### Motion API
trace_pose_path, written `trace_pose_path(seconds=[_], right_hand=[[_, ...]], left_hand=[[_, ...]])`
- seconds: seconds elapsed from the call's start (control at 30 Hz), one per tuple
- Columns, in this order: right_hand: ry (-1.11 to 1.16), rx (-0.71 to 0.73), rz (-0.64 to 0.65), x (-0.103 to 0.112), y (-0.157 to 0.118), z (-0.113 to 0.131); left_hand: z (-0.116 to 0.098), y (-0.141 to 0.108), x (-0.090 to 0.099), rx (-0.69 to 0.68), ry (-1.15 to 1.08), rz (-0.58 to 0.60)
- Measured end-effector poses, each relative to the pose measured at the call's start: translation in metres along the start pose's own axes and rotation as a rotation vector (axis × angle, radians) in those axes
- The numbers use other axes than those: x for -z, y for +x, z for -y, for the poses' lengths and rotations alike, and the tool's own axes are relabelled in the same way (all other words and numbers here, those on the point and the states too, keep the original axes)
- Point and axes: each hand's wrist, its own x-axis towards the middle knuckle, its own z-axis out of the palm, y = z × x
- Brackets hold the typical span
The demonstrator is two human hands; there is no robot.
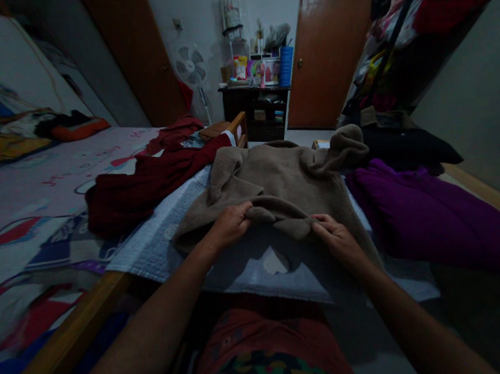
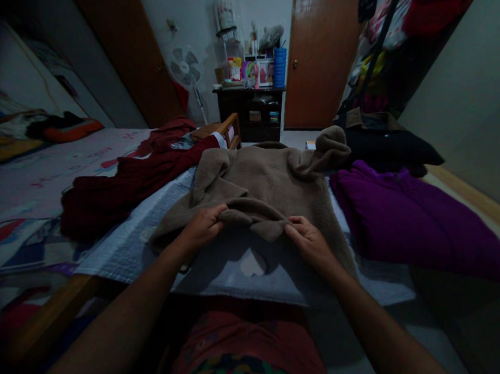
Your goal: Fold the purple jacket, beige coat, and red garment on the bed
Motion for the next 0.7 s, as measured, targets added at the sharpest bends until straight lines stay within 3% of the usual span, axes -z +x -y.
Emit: trace_pose_path(seconds=[0.1, 0.23, 0.33, 0.43, 0.53, 0.7], right_hand=[[-0.114, 0.057, 0.043, -0.001, -0.001, 0.002], [-0.479, 0.375, 0.007, -0.019, -0.015, 0.006], [-0.658, 0.515, 0.017, -0.041, -0.027, 0.006], [-0.697, 0.552, 0.064, -0.059, -0.034, 0.003], [-0.679, 0.539, 0.057, -0.062, -0.036, 0.001], [-0.653, 0.553, -0.014, -0.054, -0.039, 0.007]], left_hand=[[-0.005, 0.004, 0.006, 0.001, -0.038, -0.012], [-0.016, 0.002, 0.006, 0.005, -0.002, -0.035], [-0.023, -0.009, -0.008, -0.023, 0.104, -0.023], [-0.024, -0.025, -0.033, -0.102, 0.246, 0.036], [-0.022, -0.04, -0.054, -0.174, 0.372, 0.12], [-0.029, -0.049, -0.06, -0.275, 0.506, 0.104]])
